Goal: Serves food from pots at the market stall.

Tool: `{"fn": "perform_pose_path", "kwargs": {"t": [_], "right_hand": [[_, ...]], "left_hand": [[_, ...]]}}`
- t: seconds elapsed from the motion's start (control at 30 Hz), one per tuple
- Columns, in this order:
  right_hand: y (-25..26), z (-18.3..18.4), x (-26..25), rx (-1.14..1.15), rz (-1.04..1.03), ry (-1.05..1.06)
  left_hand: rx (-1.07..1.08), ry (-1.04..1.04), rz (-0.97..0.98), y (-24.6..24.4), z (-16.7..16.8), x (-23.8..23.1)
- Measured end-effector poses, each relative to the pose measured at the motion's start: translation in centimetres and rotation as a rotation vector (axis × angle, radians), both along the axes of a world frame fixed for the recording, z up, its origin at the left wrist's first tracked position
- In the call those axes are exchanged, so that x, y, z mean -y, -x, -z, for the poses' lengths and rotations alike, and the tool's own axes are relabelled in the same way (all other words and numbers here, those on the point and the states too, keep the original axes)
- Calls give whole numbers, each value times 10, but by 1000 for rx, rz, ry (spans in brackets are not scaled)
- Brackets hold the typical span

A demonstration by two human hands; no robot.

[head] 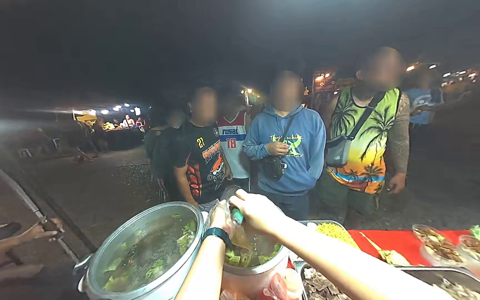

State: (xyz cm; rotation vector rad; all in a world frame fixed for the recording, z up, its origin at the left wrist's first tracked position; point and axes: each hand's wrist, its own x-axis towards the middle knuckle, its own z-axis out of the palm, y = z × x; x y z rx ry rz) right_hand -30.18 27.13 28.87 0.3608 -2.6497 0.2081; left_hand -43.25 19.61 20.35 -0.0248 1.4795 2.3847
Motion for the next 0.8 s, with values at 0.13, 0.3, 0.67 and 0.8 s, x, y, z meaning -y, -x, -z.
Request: {"fn": "perform_pose_path", "kwargs": {"t": [0.13, 0.3, 0.67, 0.8], "right_hand": [[15, 67, -52, 245, 117, 70], [8, 140, -76, 440, 101, 56], [20, 82, -94, 208, 896, 892], [29, 39, -107, 46, 817, 982]], "left_hand": [[147, 25, 32, 9, 0, 8], [132, 79, 73, 12, -4, 20], [161, 113, 143, 16, 2, 36], [175, 152, 138, 16, 3, 34]]}}
